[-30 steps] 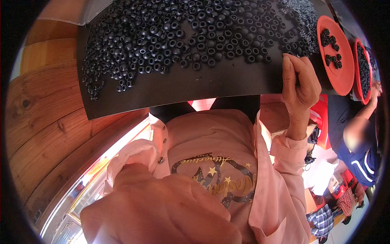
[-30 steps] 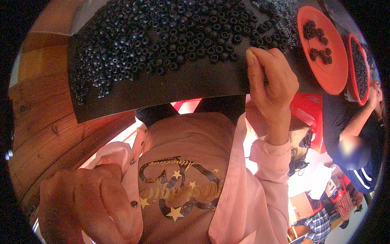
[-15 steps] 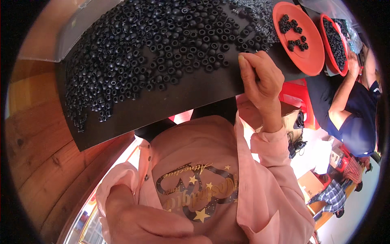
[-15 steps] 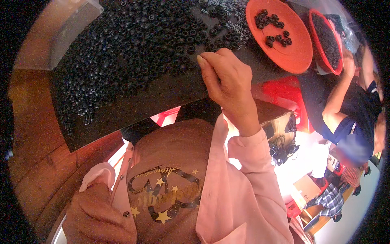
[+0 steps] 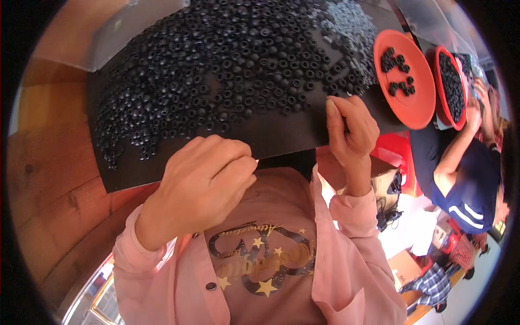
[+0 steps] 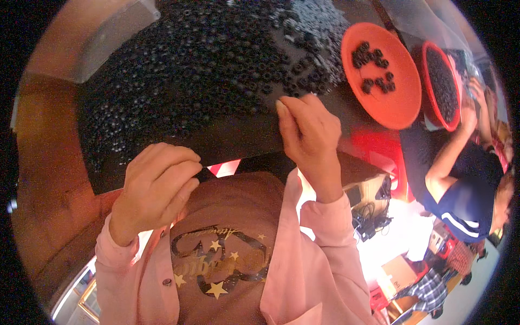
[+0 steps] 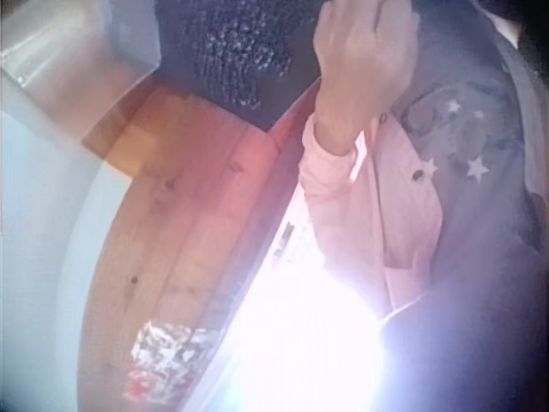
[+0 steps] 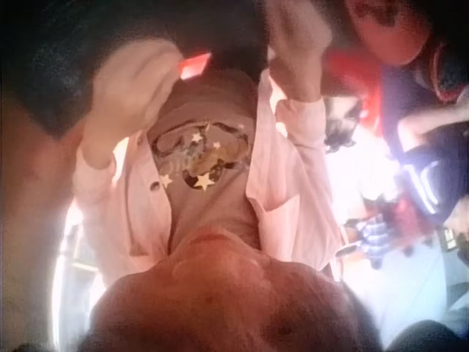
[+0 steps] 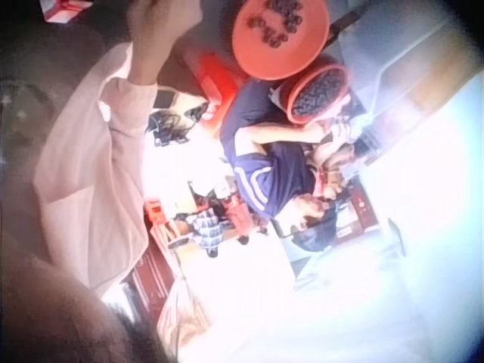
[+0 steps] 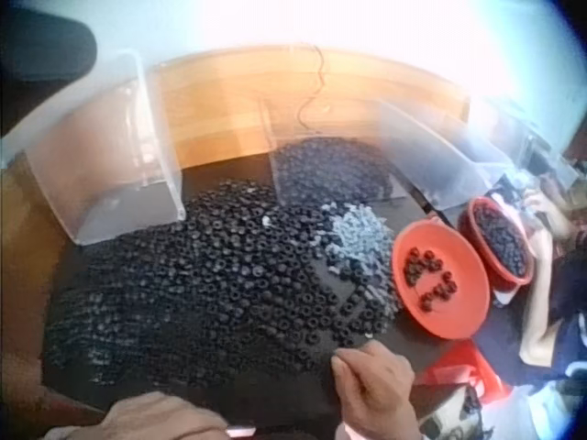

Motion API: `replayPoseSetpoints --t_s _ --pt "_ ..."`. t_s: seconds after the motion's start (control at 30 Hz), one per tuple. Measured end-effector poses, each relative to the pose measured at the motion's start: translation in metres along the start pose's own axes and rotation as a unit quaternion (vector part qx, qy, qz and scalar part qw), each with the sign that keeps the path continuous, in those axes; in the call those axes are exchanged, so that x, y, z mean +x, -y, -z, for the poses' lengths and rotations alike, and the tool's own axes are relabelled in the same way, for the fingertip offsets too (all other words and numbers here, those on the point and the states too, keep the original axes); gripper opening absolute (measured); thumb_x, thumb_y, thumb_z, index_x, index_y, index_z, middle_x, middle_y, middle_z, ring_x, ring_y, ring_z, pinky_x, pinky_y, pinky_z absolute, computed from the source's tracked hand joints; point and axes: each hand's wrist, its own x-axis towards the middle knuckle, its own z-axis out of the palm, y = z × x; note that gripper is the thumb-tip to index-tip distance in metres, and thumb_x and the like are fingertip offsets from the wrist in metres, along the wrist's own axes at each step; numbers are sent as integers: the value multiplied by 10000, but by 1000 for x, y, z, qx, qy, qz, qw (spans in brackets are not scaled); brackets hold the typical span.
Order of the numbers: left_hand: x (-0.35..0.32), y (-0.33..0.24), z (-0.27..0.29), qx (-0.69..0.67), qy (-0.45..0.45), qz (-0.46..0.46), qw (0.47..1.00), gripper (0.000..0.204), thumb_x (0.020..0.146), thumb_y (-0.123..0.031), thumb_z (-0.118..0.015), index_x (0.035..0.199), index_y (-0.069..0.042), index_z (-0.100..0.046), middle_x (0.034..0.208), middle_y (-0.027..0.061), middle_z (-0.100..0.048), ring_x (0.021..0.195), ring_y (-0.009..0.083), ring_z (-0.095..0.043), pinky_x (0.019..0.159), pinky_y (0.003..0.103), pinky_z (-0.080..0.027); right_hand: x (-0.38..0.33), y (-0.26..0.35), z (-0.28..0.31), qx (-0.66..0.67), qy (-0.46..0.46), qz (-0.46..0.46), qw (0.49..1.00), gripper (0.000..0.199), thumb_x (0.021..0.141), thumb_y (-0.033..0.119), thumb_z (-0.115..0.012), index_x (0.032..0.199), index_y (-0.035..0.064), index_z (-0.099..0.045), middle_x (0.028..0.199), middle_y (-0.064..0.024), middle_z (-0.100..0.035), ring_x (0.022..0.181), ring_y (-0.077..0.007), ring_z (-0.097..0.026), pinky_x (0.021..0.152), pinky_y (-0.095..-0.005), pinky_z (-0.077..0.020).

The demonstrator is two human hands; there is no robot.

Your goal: The person assembles toggle stoppers by fitting inner pieces into outer casings by hand and placing the assembled pieces onto a plate.

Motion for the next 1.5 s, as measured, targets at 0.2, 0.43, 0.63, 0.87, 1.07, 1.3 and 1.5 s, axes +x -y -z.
replayPoseSetpoints --t_s 0.2,0.43,0.63,0.87,1.07,1.3,1.5 --pt "-33 19 0 -36 -40 76 996 109 705 20 -645 775 -6 -565 758 102 -549 668 273 -567 589 348 -461 2 7 -2 -7 13 -50 999 83 798 -21 -656 875 0 -631 635 -120 -500 500 -241 -493 462 -320 -379" --pt "-77 32 8 -42 -155 187 969 69 766 65 -616 788 28 -563 723 123 -552 616 281 -556 556 350 -460 2 4 0 -49 46 -30 997 102 814 -1 -650 913 13 -627 660 -121 -536 507 -252 -512 469 -324 -393" --pt "-91 34 6 -71 -184 238 951 85 770 59 -616 725 31 -549 669 110 -532 550 252 -520 512 334 -418 3 9 -1 -44 34 -25 998 88 819 0 -646 898 32 -625 661 -123 -527 516 -268 -513 470 -345 -393" --pt "-91 38 -14 -114 -170 146 968 245 748 -5 -679 589 -21 -492 542 90 -453 467 266 -469 442 359 -360 3 8 -2 -59 29 -20 998 74 820 5 -645 889 23 -624 670 -130 -536 527 -280 -527 480 -354 -409" --pt "-84 48 -19 -133 -189 122 965 303 737 4 -682 557 -21 -439 526 93 -416 436 260 -422 415 352 -324 6 15 -10 -49 61 -14 997 98 799 14 -658 889 24 -621 650 -126 -517 536 -291 -539 479 -355 -419" --pt "-83 55 -32 -157 -204 131 958 320 772 7 -653 566 1 -409 527 97 -385 428 243 -385 416 344 -289 6 16 -11 -92 53 -44 993 86 797 27 -665 873 39 -626 654 -121 -520 538 -292 -548 477 -360 -425" --pt "-83 57 -33 -184 -194 125 955 328 793 6 -640 584 15 -388 543 110 -362 440 239 -350 433 348 -268 3 11 -12 -92 43 -23 995 65 803 58 -666 852 46 -625 669 -110 -539 550 -306 -561 486 -379 -442"
